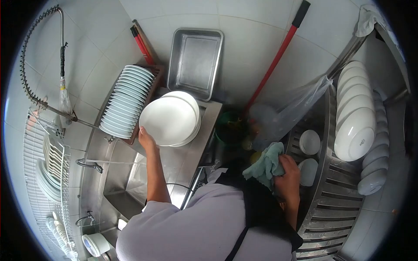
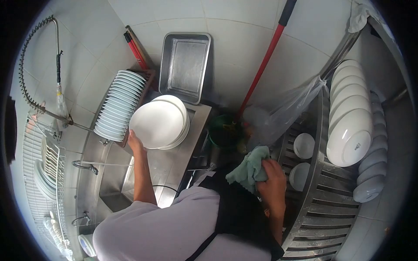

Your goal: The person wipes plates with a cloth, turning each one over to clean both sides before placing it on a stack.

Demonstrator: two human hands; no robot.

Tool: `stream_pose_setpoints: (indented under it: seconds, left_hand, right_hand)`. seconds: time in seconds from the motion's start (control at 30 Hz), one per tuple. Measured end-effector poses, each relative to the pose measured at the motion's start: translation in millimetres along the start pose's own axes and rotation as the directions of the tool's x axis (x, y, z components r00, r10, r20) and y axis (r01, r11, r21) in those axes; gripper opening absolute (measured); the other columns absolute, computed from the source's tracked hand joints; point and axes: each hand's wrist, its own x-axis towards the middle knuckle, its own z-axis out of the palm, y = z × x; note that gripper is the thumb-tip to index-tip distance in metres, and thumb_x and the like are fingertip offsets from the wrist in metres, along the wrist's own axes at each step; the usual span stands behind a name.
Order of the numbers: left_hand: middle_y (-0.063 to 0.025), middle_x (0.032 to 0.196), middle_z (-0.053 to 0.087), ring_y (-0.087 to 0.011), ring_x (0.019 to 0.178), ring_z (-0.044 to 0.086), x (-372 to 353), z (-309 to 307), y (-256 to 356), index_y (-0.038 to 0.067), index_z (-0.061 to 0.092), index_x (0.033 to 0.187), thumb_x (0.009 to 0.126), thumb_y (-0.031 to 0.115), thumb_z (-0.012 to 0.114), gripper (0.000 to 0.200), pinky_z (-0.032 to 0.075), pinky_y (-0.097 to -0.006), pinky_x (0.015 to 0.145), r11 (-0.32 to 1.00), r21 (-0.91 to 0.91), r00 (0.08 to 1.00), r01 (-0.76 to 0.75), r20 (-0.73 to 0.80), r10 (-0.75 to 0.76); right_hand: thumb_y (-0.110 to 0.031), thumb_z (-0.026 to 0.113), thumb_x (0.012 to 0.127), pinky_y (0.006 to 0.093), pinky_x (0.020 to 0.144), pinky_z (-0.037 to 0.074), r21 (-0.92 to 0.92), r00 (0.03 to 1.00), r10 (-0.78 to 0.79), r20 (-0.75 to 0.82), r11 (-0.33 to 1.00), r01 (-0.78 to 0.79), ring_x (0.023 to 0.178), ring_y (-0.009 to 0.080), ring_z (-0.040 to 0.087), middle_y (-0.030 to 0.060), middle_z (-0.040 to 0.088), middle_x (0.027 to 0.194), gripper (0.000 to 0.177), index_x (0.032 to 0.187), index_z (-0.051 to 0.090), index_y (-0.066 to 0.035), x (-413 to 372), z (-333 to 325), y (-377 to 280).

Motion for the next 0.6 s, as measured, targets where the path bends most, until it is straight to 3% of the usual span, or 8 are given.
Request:
stream_pose_setpoints:
  seconds: [0.07,0.17,0.2,0.27,0.3,0.4,0.5,0.6]
  left_hand:
    - [-0.0198,0.103,0.071,-0.0282,0.088,0.068,5,1,-17,-0.009,0.065,0.113,0.107,0.036,0.046,0.049,0.052,-0.0412,0.077,0.997,0.047,0.996,-0.064,-0.058,0.067]
    - [-0.0264,0.082,0.068,-0.0355,0.071,0.064,27,-21,-27,-0.011,0.067,0.091,0.106,0.043,0.046,0.06,0.047,-0.0498,0.067,0.651,0.686,0.943,-0.325,0.187,0.275]
    - [-0.0301,0.069,0.062,-0.043,0.064,0.06,33,-27,-24,-0.011,0.063,0.075,0.105,0.047,0.046,0.068,0.042,-0.0554,0.062,0.613,0.696,0.925,-0.374,0.33,0.19]
    - [-0.0277,0.069,0.064,-0.0462,0.066,0.064,17,-15,14,-0.009,0.066,0.078,0.105,0.054,0.04,0.074,0.05,-0.0542,0.066,0.464,0.807,0.92,-0.365,0.39,0.046]
    - [-0.0279,0.068,0.064,-0.0439,0.063,0.066,67,-38,-41,-0.009,0.068,0.08,0.104,0.057,0.038,0.076,0.054,-0.0521,0.068,0.295,0.806,0.839,-0.513,0.543,-0.025]
    - [-0.0188,0.057,0.065,-0.0322,0.054,0.067,-12,23,104,-0.003,0.071,0.075,0.105,0.053,0.038,0.071,0.055,-0.0465,0.063,0.303,0.943,0.868,-0.137,0.262,-0.422]
    - [-0.0144,0.053,0.063,-0.0311,0.051,0.067,10,60,105,-0.001,0.068,0.071,0.105,0.049,0.044,0.065,0.053,-0.046,0.058,0.287,0.825,0.844,-0.486,0.529,-0.091]
    - [-0.0226,0.067,0.067,-0.0361,0.061,0.067,-44,156,121,-0.003,0.069,0.08,0.102,0.04,0.055,0.05,0.049,-0.046,0.059,0.431,0.465,0.618,-0.773,0.706,0.346]
  right_hand:
    - [0.002,0.066,0.063,0.0445,0.094,0.05,-0.003,1.0,0.011,0.009,1.0,-0.011,0.109,0.0403,0.062,0.0179,0.065,0.118,0.053,0.115,0.066,-0.001,-2,1,0]
    - [0.001,0.067,0.063,0.0445,0.095,0.051,-0.004,1.0,0.007,0.014,1.0,-0.007,0.112,0.0399,0.062,0.0178,0.065,0.12,0.054,0.116,0.066,-0.002,-9,6,9]
    - [0.001,0.067,0.063,0.0446,0.095,0.051,-0.02,1.0,0.014,0.0,1.0,-0.014,0.113,0.0397,0.062,0.0178,0.065,0.12,0.054,0.117,0.066,-0.002,-13,3,15]
    - [0.0,0.068,0.063,0.0447,0.096,0.051,0.002,1.0,0.008,-0.013,1.0,-0.008,0.114,0.0394,0.061,0.0181,0.064,0.122,0.055,0.118,0.066,-0.002,-16,-2,17]
    - [-0.001,0.068,0.063,0.0448,0.097,0.051,0.014,1.0,0.002,-0.017,1.0,-0.002,0.115,0.0392,0.061,0.0182,0.064,0.123,0.055,0.119,0.066,-0.002,-17,-5,15]
    - [0.0,0.068,0.063,0.0446,0.097,0.051,0.016,0.998,0.053,-0.028,0.999,-0.052,0.116,0.039,0.061,0.0192,0.064,0.124,0.057,0.12,0.065,-0.003,-20,-15,10]
    - [0.003,0.068,0.064,0.0425,0.096,0.052,0.117,0.99,0.109,-0.091,0.988,-0.098,0.111,0.0402,0.063,0.02,0.064,0.121,0.056,0.12,0.065,-0.001,-24,-20,6]
    - [0.003,0.07,0.068,0.0381,0.094,0.052,0.297,0.973,0.133,-0.191,0.952,-0.071,0.108,0.0342,0.066,0.0169,0.066,0.117,0.051,0.119,0.065,0.0,-40,-30,15]
